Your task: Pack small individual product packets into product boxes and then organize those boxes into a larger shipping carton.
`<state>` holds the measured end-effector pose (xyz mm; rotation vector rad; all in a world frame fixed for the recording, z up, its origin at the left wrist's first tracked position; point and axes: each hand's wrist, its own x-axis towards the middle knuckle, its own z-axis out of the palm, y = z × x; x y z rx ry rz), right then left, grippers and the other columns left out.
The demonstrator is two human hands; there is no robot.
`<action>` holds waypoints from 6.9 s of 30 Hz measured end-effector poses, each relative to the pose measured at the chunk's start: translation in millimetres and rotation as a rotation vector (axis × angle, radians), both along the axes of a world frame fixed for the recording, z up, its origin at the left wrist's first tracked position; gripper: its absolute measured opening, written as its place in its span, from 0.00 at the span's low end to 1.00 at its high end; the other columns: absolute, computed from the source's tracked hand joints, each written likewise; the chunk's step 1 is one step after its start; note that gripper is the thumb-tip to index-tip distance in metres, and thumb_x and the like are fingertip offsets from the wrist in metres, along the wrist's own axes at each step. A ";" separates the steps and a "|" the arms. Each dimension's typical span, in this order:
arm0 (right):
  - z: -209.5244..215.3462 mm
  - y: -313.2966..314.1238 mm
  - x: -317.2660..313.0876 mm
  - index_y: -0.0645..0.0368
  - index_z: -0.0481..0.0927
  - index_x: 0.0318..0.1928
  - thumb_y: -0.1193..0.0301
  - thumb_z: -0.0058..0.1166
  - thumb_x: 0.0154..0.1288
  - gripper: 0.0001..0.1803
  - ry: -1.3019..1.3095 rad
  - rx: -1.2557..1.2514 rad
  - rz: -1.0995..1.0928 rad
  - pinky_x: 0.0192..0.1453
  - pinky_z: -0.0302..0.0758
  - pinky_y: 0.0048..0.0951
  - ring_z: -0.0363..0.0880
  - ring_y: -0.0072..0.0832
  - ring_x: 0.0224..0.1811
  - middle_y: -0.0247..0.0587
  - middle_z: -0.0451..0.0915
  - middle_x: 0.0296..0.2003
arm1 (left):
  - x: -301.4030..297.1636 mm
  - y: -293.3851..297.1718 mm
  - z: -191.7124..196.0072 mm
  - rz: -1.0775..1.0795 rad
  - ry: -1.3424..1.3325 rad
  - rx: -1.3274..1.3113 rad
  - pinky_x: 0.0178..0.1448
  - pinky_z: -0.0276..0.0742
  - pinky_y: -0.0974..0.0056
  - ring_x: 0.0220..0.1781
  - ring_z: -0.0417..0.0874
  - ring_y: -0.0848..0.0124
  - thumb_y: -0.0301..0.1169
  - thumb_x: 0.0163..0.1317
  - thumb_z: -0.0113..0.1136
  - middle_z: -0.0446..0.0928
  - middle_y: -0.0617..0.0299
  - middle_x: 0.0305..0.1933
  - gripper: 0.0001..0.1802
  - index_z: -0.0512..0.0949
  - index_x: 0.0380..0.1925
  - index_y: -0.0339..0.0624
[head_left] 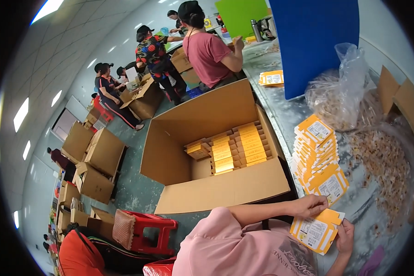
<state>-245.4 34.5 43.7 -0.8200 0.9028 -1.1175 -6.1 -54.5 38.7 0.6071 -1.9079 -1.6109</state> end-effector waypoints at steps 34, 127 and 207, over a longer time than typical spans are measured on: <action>-56.7 19.6 53.9 0.61 0.43 0.77 0.65 0.32 0.79 0.32 0.485 -0.342 -0.550 0.72 0.61 0.39 0.56 0.43 0.74 0.56 0.47 0.75 | -13.9 44.8 -22.4 0.227 -0.246 0.051 0.51 0.80 0.51 0.43 0.83 0.41 0.42 0.77 0.39 0.79 0.33 0.44 0.30 0.48 0.72 0.41; -50.0 106.5 -127.9 0.63 0.72 0.62 0.75 0.45 0.72 0.20 0.916 -0.053 -1.072 0.70 0.64 0.30 0.71 0.38 0.66 0.52 0.75 0.59 | -44.6 27.4 -24.3 -0.162 -0.814 -0.927 0.72 0.46 0.30 0.72 0.54 0.37 0.58 0.42 0.73 0.54 0.38 0.71 0.62 0.54 0.74 0.46; -66.5 97.8 -35.2 0.55 0.68 0.67 0.47 0.62 0.57 0.42 1.549 -0.303 -0.074 0.78 0.45 0.55 0.50 0.50 0.74 0.51 0.59 0.69 | -60.2 24.8 -22.6 -0.122 -0.703 -0.909 0.72 0.49 0.35 0.65 0.61 0.40 0.47 0.40 0.78 0.60 0.38 0.65 0.55 0.62 0.68 0.42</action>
